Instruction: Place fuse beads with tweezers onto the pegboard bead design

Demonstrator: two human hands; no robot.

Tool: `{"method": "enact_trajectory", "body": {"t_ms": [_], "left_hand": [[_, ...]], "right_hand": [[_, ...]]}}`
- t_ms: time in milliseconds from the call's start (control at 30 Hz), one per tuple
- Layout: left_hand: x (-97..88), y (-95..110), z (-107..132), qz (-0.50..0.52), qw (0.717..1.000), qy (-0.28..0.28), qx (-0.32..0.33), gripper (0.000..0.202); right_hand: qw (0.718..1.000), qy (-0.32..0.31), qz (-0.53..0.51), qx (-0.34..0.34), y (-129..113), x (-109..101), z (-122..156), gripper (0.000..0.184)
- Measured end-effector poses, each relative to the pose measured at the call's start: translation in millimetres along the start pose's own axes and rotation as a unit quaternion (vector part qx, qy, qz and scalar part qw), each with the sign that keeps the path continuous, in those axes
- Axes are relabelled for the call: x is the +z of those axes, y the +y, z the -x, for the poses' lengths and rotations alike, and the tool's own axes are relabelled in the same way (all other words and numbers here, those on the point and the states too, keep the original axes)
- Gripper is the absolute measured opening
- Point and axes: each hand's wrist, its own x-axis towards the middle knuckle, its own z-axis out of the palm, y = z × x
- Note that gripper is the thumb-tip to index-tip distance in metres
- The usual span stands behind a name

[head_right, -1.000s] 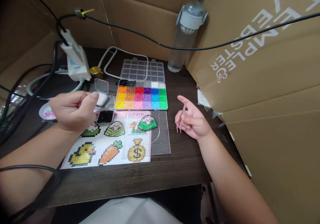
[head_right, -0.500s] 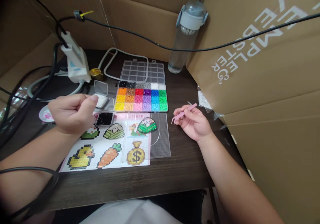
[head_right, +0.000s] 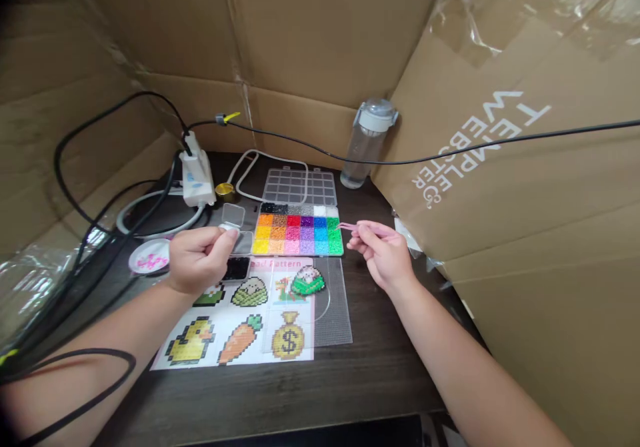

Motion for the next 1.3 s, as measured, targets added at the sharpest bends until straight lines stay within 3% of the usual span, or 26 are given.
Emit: {"method": "enact_trajectory", "body": {"t_ms": [167,300,533,1067,1300], "left_hand": [[1.6,0.0,1.2,0.009,1.0,-0.001,0.002,0.05],[3.5,-1.4,3.2,0.019,1.0,0.002,0.008,0.051],[4.8,-0.2,4.5,0.029,1.0,-0.008,0.006,0.051],[5.3,0.6,4.5,0.032,0.999,-0.014,-0.012,0.052],[5.9,1.0,4.1,0.034,0.999,-0.018,-0.019,0.052]], "right_hand": [[0.973,-0.103,0.173,-0.115,0.3,54.6,-0.7,0.013],[0.947,-0.113,0.263,-0.146,15.7,79.7,8.3,0.01],[0.949,-0.072,0.284,-0.117,36.5,73.1,12.3,0.013],[0.949,-0.114,0.288,-0.062,37.2,72.0,10.3,0.013],[0.944,-0.119,0.298,-0.073,38.1,71.6,9.3,0.015]]}}
